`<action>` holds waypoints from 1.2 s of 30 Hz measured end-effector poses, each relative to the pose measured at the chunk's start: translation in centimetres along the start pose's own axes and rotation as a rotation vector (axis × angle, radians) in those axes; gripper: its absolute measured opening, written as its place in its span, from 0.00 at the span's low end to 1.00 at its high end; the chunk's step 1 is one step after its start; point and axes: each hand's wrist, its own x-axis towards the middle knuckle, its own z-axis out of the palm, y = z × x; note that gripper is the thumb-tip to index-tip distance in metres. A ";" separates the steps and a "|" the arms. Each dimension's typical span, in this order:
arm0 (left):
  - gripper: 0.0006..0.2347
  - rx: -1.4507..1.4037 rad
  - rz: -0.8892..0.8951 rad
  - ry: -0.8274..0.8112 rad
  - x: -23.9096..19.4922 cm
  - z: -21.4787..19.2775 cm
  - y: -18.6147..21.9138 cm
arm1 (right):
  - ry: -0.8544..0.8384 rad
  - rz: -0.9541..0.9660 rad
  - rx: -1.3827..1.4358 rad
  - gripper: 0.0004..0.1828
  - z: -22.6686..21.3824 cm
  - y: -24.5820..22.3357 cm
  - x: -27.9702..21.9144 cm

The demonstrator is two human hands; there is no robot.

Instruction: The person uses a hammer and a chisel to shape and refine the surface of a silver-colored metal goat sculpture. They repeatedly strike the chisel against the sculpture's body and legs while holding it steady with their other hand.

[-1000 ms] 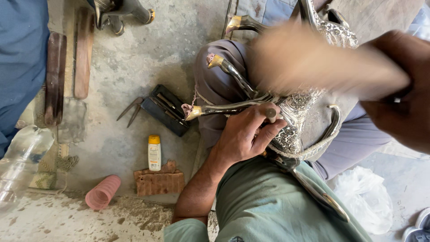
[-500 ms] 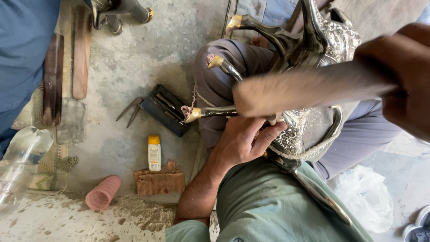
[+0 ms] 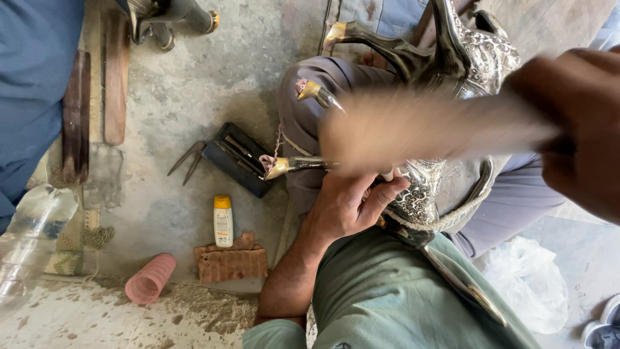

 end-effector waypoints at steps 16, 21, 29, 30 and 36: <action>0.07 0.023 0.040 0.153 -0.5 1.1 0.5 | 0.097 -0.110 -0.402 0.21 -0.5 -0.1 -3.4; 0.08 -0.212 -0.079 0.287 -1.7 3.3 2.3 | 0.236 -0.248 -0.085 0.33 0.5 2.5 -4.8; 0.07 0.069 -0.041 0.321 -1.7 4.8 2.2 | 0.192 -0.202 -0.352 0.22 1.0 4.1 -3.6; 0.07 0.103 -0.003 0.320 -1.6 4.8 2.1 | 0.168 -0.129 -0.319 0.20 0.6 3.8 -3.3; 0.06 0.158 0.022 0.298 -1.3 4.6 1.9 | 0.267 -0.419 0.024 0.36 -2.1 0.9 -3.5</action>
